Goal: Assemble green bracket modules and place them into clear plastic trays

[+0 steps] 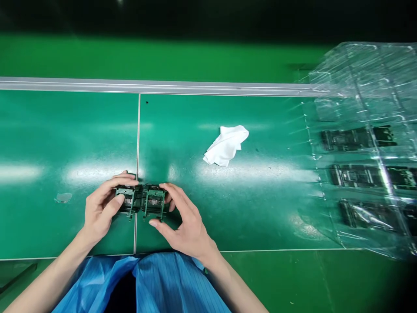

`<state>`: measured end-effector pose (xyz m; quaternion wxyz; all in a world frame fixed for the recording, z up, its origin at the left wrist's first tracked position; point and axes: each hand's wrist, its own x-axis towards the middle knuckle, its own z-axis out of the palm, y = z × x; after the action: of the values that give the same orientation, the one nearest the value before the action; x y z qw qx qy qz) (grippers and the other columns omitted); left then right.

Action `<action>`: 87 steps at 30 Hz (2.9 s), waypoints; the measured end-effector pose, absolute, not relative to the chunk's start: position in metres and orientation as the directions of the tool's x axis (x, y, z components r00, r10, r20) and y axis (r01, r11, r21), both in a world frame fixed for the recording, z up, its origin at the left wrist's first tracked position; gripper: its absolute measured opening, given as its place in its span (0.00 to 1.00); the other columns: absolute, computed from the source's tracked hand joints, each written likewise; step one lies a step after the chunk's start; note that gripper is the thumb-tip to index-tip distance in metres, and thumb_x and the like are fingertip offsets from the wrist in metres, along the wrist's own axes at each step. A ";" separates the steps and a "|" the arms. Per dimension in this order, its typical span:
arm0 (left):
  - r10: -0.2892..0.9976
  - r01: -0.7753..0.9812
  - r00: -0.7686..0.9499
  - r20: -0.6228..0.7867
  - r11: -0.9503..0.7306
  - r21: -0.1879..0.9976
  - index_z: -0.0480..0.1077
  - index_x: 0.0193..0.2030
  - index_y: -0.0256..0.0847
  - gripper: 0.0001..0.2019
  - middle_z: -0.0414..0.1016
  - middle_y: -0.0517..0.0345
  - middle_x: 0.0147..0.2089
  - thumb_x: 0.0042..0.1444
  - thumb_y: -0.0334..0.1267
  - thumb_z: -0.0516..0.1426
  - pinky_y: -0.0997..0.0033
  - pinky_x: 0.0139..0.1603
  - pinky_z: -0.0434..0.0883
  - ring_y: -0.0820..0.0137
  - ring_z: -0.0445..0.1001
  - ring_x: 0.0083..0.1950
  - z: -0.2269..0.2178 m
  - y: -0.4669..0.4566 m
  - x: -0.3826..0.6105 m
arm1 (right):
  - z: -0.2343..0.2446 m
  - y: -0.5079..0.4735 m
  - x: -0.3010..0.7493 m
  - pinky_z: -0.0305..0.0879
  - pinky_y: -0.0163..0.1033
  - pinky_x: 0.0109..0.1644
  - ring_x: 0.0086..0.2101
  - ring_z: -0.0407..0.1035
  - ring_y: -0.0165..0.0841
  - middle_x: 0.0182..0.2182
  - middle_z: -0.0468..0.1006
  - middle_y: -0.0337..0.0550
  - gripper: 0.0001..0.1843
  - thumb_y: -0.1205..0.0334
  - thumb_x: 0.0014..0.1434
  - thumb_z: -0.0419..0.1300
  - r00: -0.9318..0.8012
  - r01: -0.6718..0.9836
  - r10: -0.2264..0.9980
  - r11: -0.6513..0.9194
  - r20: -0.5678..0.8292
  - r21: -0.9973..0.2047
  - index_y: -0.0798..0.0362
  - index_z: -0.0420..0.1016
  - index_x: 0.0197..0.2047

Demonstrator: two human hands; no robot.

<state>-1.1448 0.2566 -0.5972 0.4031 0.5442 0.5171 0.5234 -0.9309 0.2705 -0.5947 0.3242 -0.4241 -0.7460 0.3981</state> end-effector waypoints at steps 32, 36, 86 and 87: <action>0.988 0.296 0.083 -0.132 0.102 0.950 0.63 0.63 0.45 0.29 0.67 0.44 0.63 0.55 0.40 0.64 0.62 0.60 0.71 0.58 0.69 0.62 -0.585 0.240 -1.168 | -0.556 0.275 -0.949 0.74 0.51 0.53 0.51 0.71 0.45 0.49 0.77 0.56 0.33 0.56 0.60 0.64 -0.503 0.522 0.788 0.604 0.355 -0.602 0.61 0.60 0.63; 0.992 0.048 0.100 -0.073 0.069 0.996 0.65 0.61 0.45 0.28 0.70 0.44 0.60 0.54 0.40 0.65 0.71 0.53 0.75 0.61 0.73 0.58 -0.585 0.237 -1.165 | -0.535 0.275 -0.953 0.75 0.48 0.44 0.46 0.73 0.45 0.45 0.79 0.57 0.27 0.50 0.64 0.57 -0.543 0.573 0.738 0.674 0.401 -0.466 0.65 0.69 0.56; 0.785 0.330 -0.548 0.288 -0.113 0.937 0.74 0.49 0.53 0.18 0.76 0.70 0.53 0.64 0.26 0.49 0.63 0.67 0.63 0.68 0.69 0.61 -0.579 0.231 -1.121 | -0.551 0.235 -0.999 0.62 0.35 0.21 0.23 0.67 0.30 0.30 0.76 0.51 0.14 0.74 0.53 0.50 -0.420 0.552 0.673 0.722 0.609 -0.417 0.62 0.76 0.37; 0.779 0.347 -0.548 0.306 -0.122 0.930 0.74 0.49 0.53 0.18 0.76 0.70 0.53 0.64 0.26 0.50 0.61 0.67 0.63 0.68 0.70 0.60 -0.580 0.230 -1.120 | -0.553 0.235 -0.997 0.62 0.35 0.21 0.23 0.68 0.30 0.31 0.76 0.51 0.14 0.74 0.54 0.50 -0.420 0.543 0.669 0.727 0.613 -0.420 0.62 0.77 0.36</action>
<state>-1.1201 0.2303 -0.5795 0.1782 0.4409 0.6383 0.6053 -0.9974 0.2350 -0.5526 0.3994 -0.3610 -0.8390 0.0786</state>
